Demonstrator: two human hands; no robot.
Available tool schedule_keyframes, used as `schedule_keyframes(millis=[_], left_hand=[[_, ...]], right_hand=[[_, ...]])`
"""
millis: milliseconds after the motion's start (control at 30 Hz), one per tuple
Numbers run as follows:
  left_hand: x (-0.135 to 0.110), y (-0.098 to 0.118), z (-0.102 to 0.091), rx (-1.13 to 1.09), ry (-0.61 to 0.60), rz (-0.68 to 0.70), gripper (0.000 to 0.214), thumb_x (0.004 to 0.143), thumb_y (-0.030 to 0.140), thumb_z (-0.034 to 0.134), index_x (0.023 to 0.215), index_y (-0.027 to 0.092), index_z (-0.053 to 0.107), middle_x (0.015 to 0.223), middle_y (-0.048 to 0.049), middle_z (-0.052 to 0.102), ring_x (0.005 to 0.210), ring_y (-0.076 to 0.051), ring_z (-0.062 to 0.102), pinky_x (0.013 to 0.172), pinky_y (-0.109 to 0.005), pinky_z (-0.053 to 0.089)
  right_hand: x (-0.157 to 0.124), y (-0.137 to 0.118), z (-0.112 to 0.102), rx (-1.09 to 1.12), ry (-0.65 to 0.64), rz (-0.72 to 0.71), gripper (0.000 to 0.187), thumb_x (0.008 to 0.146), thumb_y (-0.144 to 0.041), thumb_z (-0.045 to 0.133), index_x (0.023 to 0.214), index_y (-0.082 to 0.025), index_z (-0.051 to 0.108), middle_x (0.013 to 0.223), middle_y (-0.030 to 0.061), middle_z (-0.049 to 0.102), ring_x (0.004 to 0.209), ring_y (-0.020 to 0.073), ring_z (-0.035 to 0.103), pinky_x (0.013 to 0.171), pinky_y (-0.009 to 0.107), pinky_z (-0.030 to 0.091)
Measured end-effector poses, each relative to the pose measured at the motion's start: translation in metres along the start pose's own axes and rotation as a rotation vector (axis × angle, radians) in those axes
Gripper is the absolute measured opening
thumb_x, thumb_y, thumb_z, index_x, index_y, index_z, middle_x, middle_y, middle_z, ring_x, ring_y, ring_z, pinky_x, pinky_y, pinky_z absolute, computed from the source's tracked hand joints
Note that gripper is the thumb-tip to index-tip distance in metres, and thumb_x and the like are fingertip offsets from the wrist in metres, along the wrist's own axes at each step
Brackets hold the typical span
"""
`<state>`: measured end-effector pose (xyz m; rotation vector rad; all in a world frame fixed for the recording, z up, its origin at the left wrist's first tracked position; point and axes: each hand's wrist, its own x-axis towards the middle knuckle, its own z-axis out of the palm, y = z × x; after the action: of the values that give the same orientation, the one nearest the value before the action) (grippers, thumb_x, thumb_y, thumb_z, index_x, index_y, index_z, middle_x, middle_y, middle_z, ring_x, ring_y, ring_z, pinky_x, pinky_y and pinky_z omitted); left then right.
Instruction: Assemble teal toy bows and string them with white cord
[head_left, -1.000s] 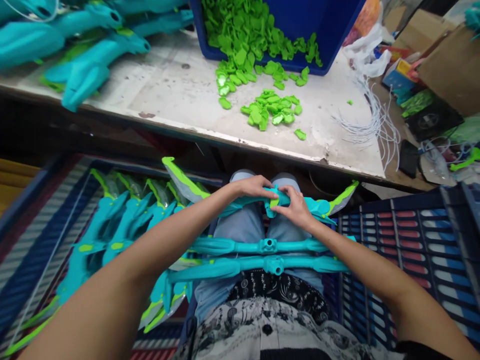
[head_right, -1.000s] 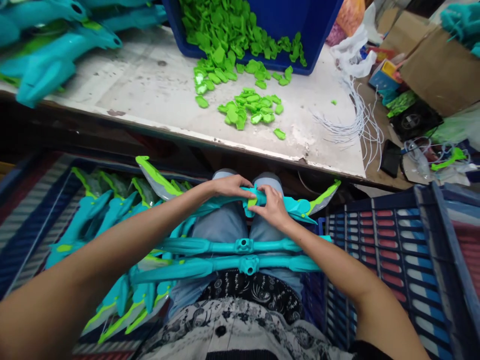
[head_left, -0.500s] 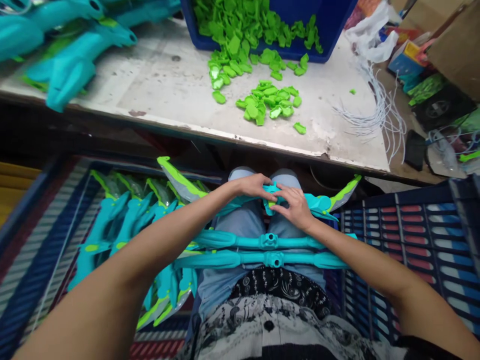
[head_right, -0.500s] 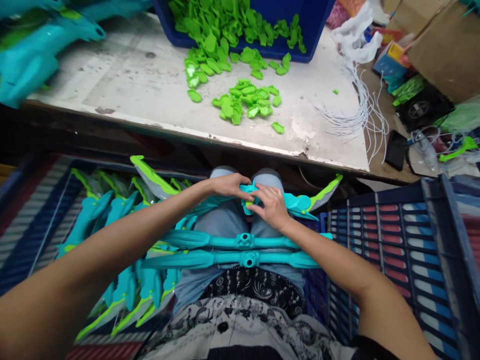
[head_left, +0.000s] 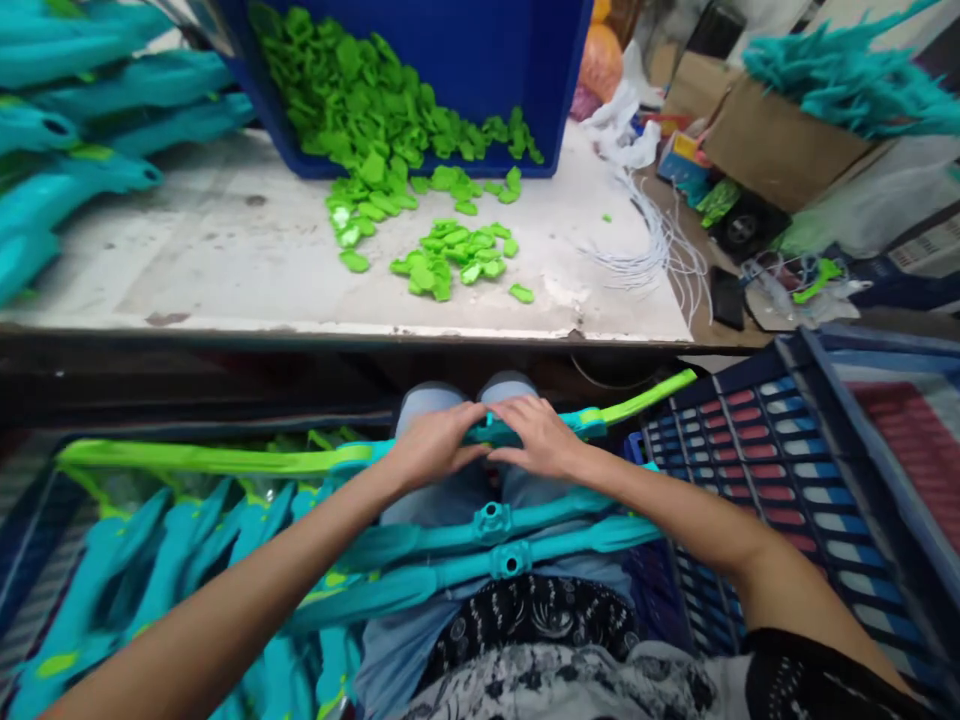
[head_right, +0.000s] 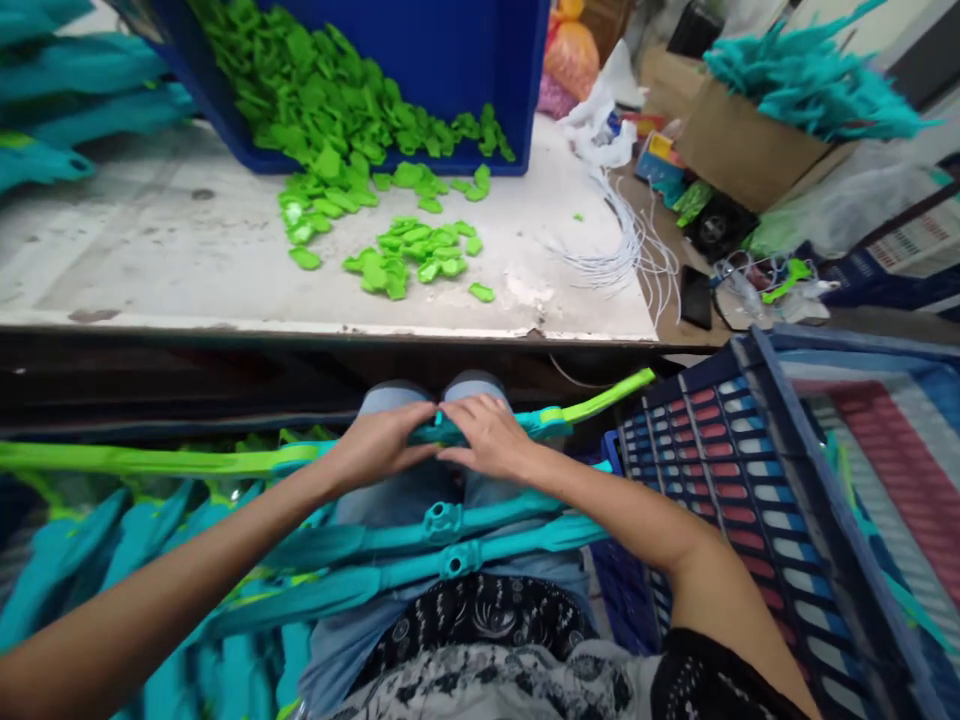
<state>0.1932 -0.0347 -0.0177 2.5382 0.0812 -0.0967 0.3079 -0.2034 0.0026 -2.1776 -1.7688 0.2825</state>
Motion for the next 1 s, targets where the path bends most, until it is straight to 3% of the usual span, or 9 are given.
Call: schedule_keyframes(millis=[67, 133, 200, 300, 467, 667, 767, 900, 1000], left_hand=[[-0.014, 0.001, 0.003, 0.213, 0.144, 0.047, 0.035, 0.087, 0.026, 0.051, 0.12, 0.024, 0.061, 0.112, -0.0106, 0.065, 0.092, -0.025, 0.063, 0.076, -0.034, 0.048], [-0.024, -0.003, 0.011, 0.381, 0.283, 0.064, 0.044, 0.087, 0.014, 0.043, 0.125, 0.028, 0.06, 0.118, -0.013, 0.062, 0.095, -0.027, 0.062, 0.078, -0.037, 0.048], [-0.03, -0.009, 0.023, 0.493, 0.353, 0.041, 0.053, 0.086, 0.006, 0.039, 0.128, 0.03, 0.06, 0.124, -0.0167, 0.058, 0.1, -0.03, 0.061, 0.08, -0.04, 0.048], [-0.031, -0.015, 0.041, 0.578, 0.323, 0.006, 0.057, 0.085, 0.004, 0.039, 0.131, 0.03, 0.058, 0.136, -0.0216, 0.049, 0.116, -0.036, 0.054, 0.083, -0.045, 0.049], [-0.029, -0.018, 0.046, 0.585, 0.239, -0.034, 0.062, 0.086, 0.002, 0.036, 0.135, 0.035, 0.053, 0.145, -0.0195, 0.042, 0.127, -0.038, 0.045, 0.086, -0.047, 0.049], [-0.031, 0.004, 0.033, 0.491, 0.346, 0.14, 0.044, 0.088, 0.013, 0.044, 0.129, 0.02, 0.06, 0.145, -0.024, 0.039, 0.133, -0.043, 0.036, 0.098, -0.058, 0.04], [-0.024, 0.035, 0.036, 0.247, 0.19, 0.248, 0.039, 0.091, 0.026, 0.046, 0.127, 0.019, 0.06, 0.131, -0.0187, 0.055, 0.122, -0.034, 0.051, 0.099, -0.05, 0.043], [-0.011, 0.076, 0.05, -0.094, -0.334, 0.131, 0.047, 0.092, 0.042, 0.046, 0.133, 0.02, 0.054, 0.116, -0.0121, 0.066, 0.103, -0.025, 0.062, 0.091, -0.036, 0.05], [-0.013, 0.09, 0.055, -0.106, -0.533, 0.054, 0.04, 0.093, 0.036, 0.041, 0.126, 0.023, 0.06, 0.111, -0.0109, 0.067, 0.105, -0.028, 0.061, 0.091, -0.039, 0.048]], right_hand=[[-0.003, 0.014, -0.035, -0.024, 0.182, -0.008, 0.03, 0.09, -0.037, 0.056, 0.113, -0.019, 0.065, 0.112, 0.0104, 0.067, 0.106, 0.0233, 0.055, 0.09, 0.038, 0.042], [-0.006, 0.046, -0.076, -0.098, 0.382, 0.15, 0.027, 0.094, -0.03, 0.047, 0.104, -0.019, 0.069, 0.103, 0.0098, 0.07, 0.102, 0.0229, 0.058, 0.092, 0.039, 0.042], [-0.007, 0.093, -0.115, -0.176, 0.514, 0.458, 0.03, 0.094, -0.026, 0.044, 0.104, -0.016, 0.07, 0.105, 0.0115, 0.07, 0.101, 0.024, 0.06, 0.093, 0.038, 0.043], [-0.002, 0.166, -0.15, -0.204, 0.43, 0.924, 0.029, 0.09, -0.028, 0.049, 0.101, -0.014, 0.072, 0.106, 0.0136, 0.071, 0.103, 0.0269, 0.063, 0.09, 0.037, 0.046], [0.024, 0.225, -0.156, -0.17, 0.337, 1.177, 0.05, 0.083, -0.048, 0.058, 0.111, -0.008, 0.068, 0.117, 0.022, 0.065, 0.111, 0.0337, 0.061, 0.09, 0.04, 0.049], [0.029, 0.249, -0.158, -0.109, 0.211, 1.165, 0.035, 0.069, -0.018, 0.066, 0.103, -0.008, 0.07, 0.097, 0.0178, 0.072, 0.094, 0.0291, 0.068, 0.08, 0.034, 0.054], [0.022, 0.254, -0.16, -0.098, 0.2, 1.164, 0.026, 0.068, -0.015, 0.065, 0.092, -0.007, 0.071, 0.078, 0.0141, 0.071, 0.081, 0.0255, 0.069, 0.075, 0.033, 0.055], [0.021, 0.248, -0.163, -0.109, 0.147, 1.101, 0.015, 0.069, -0.017, 0.063, 0.079, -0.008, 0.071, 0.064, 0.0116, 0.068, 0.072, 0.0235, 0.068, 0.073, 0.032, 0.055], [0.025, 0.244, -0.166, -0.168, 0.07, 1.034, 0.013, 0.065, -0.011, 0.065, 0.076, -0.008, 0.07, 0.062, 0.0109, 0.067, 0.073, 0.0238, 0.067, 0.075, 0.033, 0.054]])
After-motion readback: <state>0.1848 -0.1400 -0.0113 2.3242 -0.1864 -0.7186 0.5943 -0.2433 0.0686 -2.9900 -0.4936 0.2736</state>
